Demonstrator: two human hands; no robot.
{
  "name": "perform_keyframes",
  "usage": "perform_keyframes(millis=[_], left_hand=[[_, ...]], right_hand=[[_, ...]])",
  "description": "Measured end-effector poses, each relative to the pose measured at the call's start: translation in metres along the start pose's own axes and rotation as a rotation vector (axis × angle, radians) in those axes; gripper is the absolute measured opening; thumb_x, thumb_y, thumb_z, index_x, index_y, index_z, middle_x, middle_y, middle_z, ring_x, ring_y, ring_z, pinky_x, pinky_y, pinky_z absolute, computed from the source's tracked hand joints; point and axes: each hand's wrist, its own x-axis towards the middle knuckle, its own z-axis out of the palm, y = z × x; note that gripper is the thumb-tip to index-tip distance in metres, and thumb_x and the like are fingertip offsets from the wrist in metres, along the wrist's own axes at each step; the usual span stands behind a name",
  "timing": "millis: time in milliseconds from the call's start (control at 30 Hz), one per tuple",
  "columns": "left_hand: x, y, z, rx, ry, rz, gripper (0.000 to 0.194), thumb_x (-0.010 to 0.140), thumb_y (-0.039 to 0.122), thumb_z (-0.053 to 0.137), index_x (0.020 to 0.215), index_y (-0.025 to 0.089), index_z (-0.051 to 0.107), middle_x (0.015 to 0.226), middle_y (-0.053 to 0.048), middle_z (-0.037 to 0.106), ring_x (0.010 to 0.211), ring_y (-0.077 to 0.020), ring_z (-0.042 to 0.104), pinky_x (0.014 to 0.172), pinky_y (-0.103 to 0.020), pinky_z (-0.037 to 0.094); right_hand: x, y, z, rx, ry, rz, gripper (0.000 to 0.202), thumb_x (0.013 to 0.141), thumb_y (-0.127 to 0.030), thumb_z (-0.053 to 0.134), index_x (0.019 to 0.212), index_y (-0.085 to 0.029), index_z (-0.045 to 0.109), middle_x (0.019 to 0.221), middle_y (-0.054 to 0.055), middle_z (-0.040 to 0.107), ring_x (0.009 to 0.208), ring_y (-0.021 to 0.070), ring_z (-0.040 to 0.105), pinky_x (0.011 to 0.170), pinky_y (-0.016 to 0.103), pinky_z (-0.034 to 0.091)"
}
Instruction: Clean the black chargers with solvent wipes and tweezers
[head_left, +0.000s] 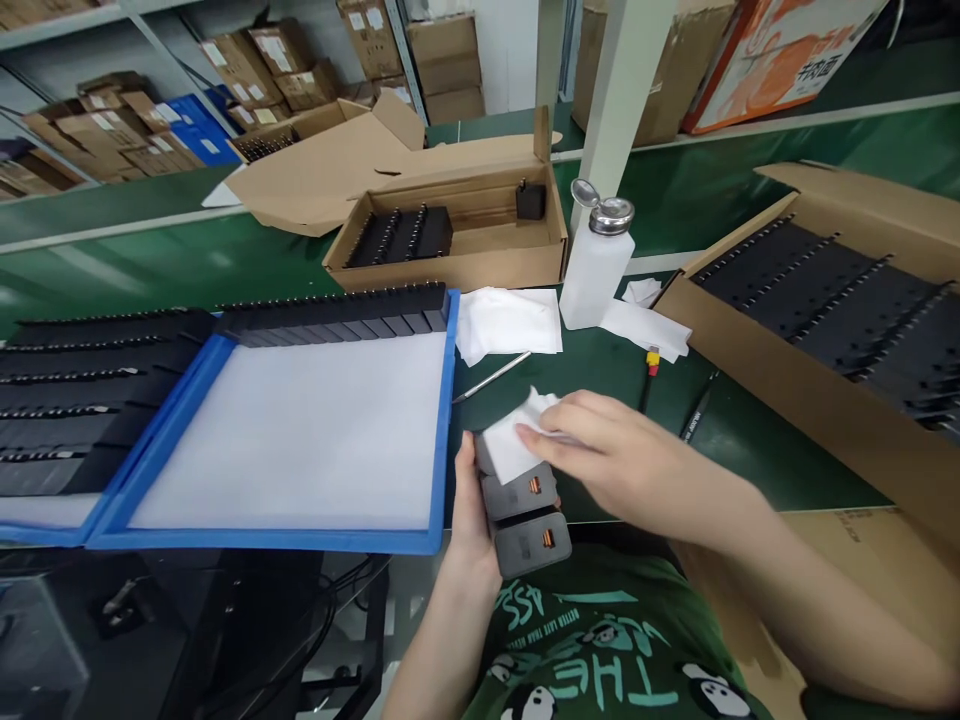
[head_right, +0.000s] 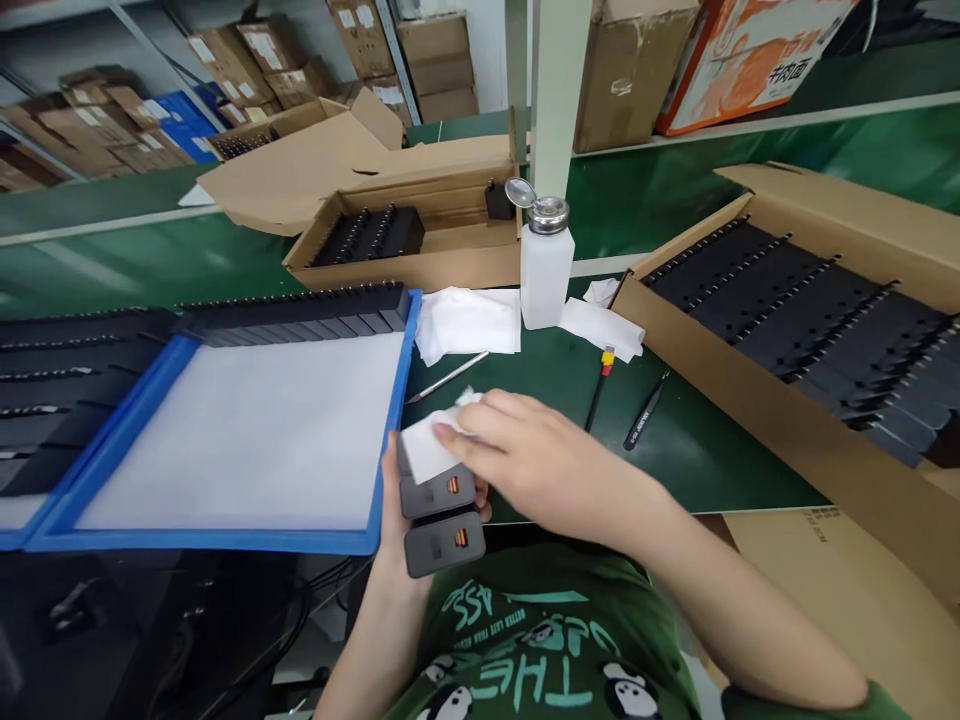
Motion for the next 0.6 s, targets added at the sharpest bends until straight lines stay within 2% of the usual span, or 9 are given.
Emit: perform_keyframes(millis=[67,100,200,267,367,433,500,600], left_hand=[[-0.002,0.0,-0.002,-0.076,-0.032,-0.118,0.071,0.084,0.085,0.046,0.088,0.018,0.071,0.069,-0.008,0.063,0.056,-0.0187,0.061,0.05,-0.032,0.053],[-0.004,0.0,-0.003,-0.116,-0.048,-0.157,0.072,0.081,0.087,0.048,0.089,0.019,0.071,0.07,-0.008,0.063,0.055,-0.0175,0.06,0.05,-0.031,0.052],[-0.006,-0.002,-0.003,-0.165,-0.062,-0.206,0.074,0.076,0.09,0.052,0.089,0.02,0.069,0.073,-0.008,0.064,0.059,-0.0184,0.061,0.054,-0.033,0.054],[-0.007,-0.004,-0.003,-0.146,-0.028,-0.186,0.073,0.077,0.09,0.05,0.089,0.021,0.069,0.075,-0.009,0.065,0.066,-0.0211,0.064,0.059,-0.034,0.055],[-0.009,-0.007,-0.004,-0.1,0.024,-0.16,0.07,0.079,0.089,0.047,0.09,0.023,0.067,0.075,-0.009,0.064,0.071,-0.0234,0.065,0.06,-0.035,0.054],[-0.01,-0.007,-0.005,-0.082,0.007,-0.177,0.07,0.081,0.089,0.043,0.091,0.023,0.067,0.074,-0.009,0.062,0.065,-0.0218,0.061,0.056,-0.035,0.051],[-0.01,-0.008,-0.006,-0.081,-0.04,-0.193,0.071,0.082,0.088,0.04,0.09,0.023,0.067,0.073,-0.009,0.06,0.058,-0.0193,0.056,0.052,-0.034,0.048],[-0.01,-0.01,-0.006,-0.078,-0.053,-0.196,0.076,0.081,0.091,0.036,0.087,0.022,0.068,0.072,-0.01,0.061,0.059,-0.0199,0.057,0.052,-0.034,0.048]], right_hand=[[-0.01,0.013,-0.005,-0.063,-0.043,0.053,0.034,0.1,-0.003,0.038,0.118,-0.013,0.066,0.095,0.009,0.068,0.086,0.0208,0.06,0.076,0.034,0.055],[-0.014,0.016,-0.008,-0.073,-0.024,0.082,0.034,0.099,-0.002,0.039,0.116,-0.014,0.067,0.093,0.008,0.066,0.084,0.0206,0.06,0.074,0.034,0.055],[-0.012,0.007,-0.014,0.013,0.2,0.153,0.035,0.097,-0.001,0.047,0.122,-0.017,0.066,0.096,0.008,0.064,0.089,0.0191,0.062,0.076,0.031,0.054],[-0.004,-0.007,-0.013,0.115,0.284,0.12,0.032,0.098,-0.004,0.049,0.122,-0.018,0.065,0.1,0.008,0.065,0.093,0.018,0.061,0.083,0.03,0.055],[0.004,-0.015,-0.01,0.184,0.177,0.01,0.027,0.101,-0.008,0.046,0.12,-0.014,0.065,0.096,0.009,0.067,0.09,0.0188,0.06,0.084,0.033,0.057],[0.001,-0.01,-0.01,0.186,0.121,0.01,0.03,0.099,-0.006,0.046,0.121,-0.012,0.065,0.094,0.01,0.067,0.09,0.0201,0.06,0.081,0.035,0.058],[-0.004,-0.003,-0.013,0.195,0.161,0.065,0.034,0.095,-0.002,0.047,0.119,-0.016,0.066,0.093,0.009,0.065,0.089,0.0195,0.061,0.076,0.034,0.057],[-0.006,-0.004,-0.015,0.301,0.325,0.199,0.04,0.094,0.001,0.048,0.118,-0.024,0.068,0.097,0.006,0.064,0.09,0.017,0.064,0.074,0.031,0.056]])
